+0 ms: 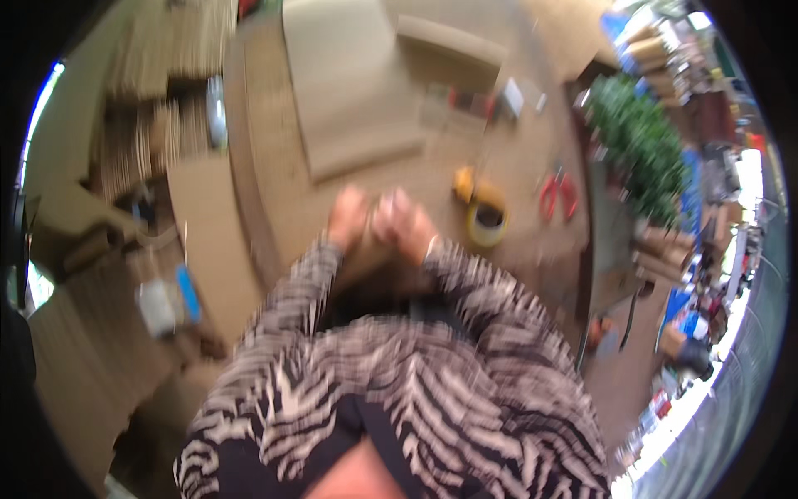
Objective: The person rolls a corrugated cardboard sheet into a cylindrical tube and secures it with tape. They trim the tube edges with scissors, then insert a small potted plant into the tube and secure it with tape. The person repeats the process to make a second tube and secures it with tape.
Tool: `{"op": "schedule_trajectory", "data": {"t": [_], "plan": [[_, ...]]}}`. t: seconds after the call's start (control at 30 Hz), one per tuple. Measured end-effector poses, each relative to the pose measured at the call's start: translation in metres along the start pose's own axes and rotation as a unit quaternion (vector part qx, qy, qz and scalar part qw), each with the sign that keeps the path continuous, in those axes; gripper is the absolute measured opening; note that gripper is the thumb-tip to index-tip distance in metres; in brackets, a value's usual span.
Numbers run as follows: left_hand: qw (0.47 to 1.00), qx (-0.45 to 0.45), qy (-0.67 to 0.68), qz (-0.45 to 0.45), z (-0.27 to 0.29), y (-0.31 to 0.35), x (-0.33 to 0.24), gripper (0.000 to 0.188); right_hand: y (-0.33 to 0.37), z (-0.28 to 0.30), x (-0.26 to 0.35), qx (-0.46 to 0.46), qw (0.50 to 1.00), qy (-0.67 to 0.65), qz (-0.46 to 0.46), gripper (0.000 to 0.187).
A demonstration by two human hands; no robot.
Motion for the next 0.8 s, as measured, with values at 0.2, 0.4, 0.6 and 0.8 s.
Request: {"op": "schedule_trajectory", "data": {"t": [0.2,0.4,0.6,0.8], "plan": [[0.992,-0.078,0.090,-0.032,0.034,0.017,-0.035,0.011,0.030,-0.011,0.001,0.019,1.000,0.010,-0.005,0.057],[0.993,-0.086,0.051,-0.069,0.040,0.027,-0.054,0.017,0.038,-0.007,0.000,-0.021,0.999,-0.022,-0.010,0.058],[0.993,0.025,-0.051,-0.104,0.042,0.050,-0.083,0.056,0.048,-0.010,-0.003,-0.079,0.996,-0.039,-0.030,0.057],[0.987,-0.059,-0.131,-0.075,0.034,0.083,-0.102,0.073,0.052,0.046,-0.060,-0.006,0.985,-0.123,-0.119,0.063]]}}
Point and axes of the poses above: each hand's wrist, its own y-axis away from the middle knuckle, its own z-axis out of the back of the hand, x = y × z, the point moved 10 cm from there along -y, towards the middle knuckle, and after that the axes turned 12 degrees about -x, right-handed, at the moved point
